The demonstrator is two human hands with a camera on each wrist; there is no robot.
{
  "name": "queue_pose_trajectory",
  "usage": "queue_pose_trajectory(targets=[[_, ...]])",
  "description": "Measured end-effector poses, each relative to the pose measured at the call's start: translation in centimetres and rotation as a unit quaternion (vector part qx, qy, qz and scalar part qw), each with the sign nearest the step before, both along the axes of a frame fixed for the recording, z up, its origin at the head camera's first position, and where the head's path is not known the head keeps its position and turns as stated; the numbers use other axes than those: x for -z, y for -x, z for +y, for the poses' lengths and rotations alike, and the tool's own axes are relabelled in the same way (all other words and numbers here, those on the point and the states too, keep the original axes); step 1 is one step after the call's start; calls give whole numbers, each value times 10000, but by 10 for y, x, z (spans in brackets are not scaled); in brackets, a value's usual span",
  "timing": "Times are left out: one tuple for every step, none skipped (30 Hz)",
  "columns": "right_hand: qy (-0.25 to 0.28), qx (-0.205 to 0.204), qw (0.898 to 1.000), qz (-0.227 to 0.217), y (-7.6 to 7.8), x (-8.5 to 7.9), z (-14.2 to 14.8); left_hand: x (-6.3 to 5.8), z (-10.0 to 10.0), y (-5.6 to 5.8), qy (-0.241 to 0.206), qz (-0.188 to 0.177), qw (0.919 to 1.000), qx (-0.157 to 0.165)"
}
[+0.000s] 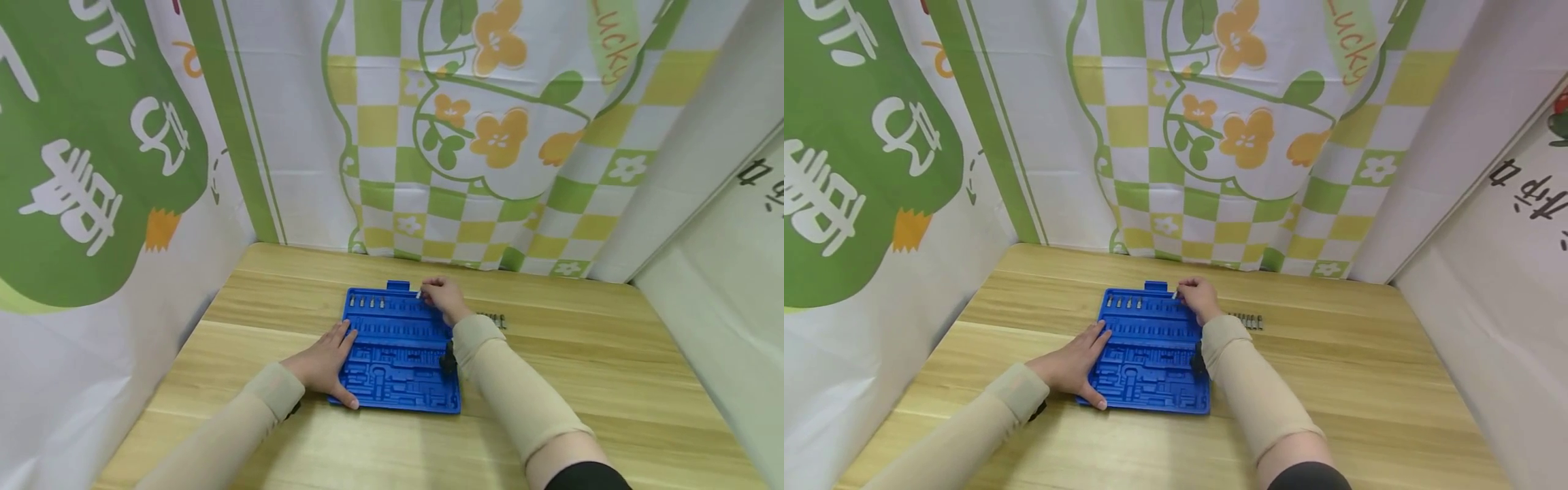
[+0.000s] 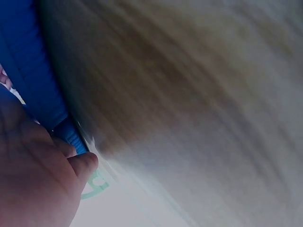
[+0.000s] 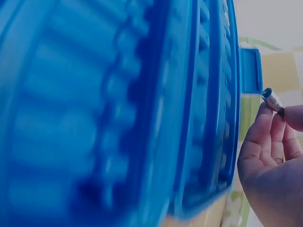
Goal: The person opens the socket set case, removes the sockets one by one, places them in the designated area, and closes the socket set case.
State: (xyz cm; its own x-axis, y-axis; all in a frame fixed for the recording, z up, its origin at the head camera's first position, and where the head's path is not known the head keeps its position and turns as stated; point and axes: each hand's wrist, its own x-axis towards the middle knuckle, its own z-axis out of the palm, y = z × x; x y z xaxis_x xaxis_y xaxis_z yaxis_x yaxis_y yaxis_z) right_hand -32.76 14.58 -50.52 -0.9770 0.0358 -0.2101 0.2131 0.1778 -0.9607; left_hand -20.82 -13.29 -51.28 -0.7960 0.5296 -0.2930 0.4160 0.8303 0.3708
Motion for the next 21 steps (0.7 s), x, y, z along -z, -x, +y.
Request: queue_pose_trajectory(targets=[[-12, -14, 10000, 4, 0, -1, 4, 0, 0, 0, 6, 5, 10000, 5], [-48, -25, 10000, 12, 0, -1, 9, 0, 0, 0, 14, 7, 10000, 8], [-49, -40, 10000, 21, 0, -1, 14, 1, 1, 0, 41, 18, 10000, 16], [-69, -45, 10000, 17, 0, -2, 19, 1, 1, 0, 53, 17, 10000, 17], [-69, -63, 10000, 21, 1, -3, 24, 1, 1, 0, 74, 24, 10000, 22], [-86, -82, 9999, 16, 1, -4, 30, 2, 1, 1, 76, 26, 10000, 24], [-52, -101, 9999, 5, 1, -6, 35, 2, 1, 1, 103, 14, 9999, 18], [-24, -124, 9999, 1, 1, -8, 40, 2, 1, 1, 114, 8, 9999, 15], [7, -139, 9999, -16, 1, -9, 46, 2, 1, 1, 128, 3, 9999, 12], [19, -149, 9999, -30, 1, -11, 52, 3, 0, 0, 99, 1, 10000, 3], [46, -184, 9998, -34, 0, -12, 58, 2, 0, 0, 113, 1, 9999, 6], [49, -217, 9997, -37, 0, -14, 64, 2, 0, 0, 106, 9, 9999, 13], [63, -226, 9997, -47, 0, -15, 69, 1, 0, -1, 123, 14, 9999, 23], [59, -213, 9997, -57, -1, -16, 75, 1, 0, -1, 106, 37, 9999, 40], [72, -193, 9998, -70, -1, -17, 80, 0, 0, -1, 91, 53, 9999, 48], [69, -169, 9998, -87, -1, -18, 86, 0, 0, -1, 71, 71, 9999, 58], [75, -154, 9998, -100, -2, -18, 91, 0, 0, -1, 119, 86, 9999, 75], [54, -120, 9998, -126, -2, -18, 96, 1, 1, -1, 141, 114, 9998, 84], [16, -82, 9999, -138, -3, -18, 101, 2, 1, -1, 199, 151, 9996, 92], [-24, -55, 9999, -142, -4, -19, 105, 2, 1, 0, 244, 198, 9995, 105], [-76, -27, 9999, -151, -5, -19, 110, 3, 2, 0, 293, 247, 9992, 118]])
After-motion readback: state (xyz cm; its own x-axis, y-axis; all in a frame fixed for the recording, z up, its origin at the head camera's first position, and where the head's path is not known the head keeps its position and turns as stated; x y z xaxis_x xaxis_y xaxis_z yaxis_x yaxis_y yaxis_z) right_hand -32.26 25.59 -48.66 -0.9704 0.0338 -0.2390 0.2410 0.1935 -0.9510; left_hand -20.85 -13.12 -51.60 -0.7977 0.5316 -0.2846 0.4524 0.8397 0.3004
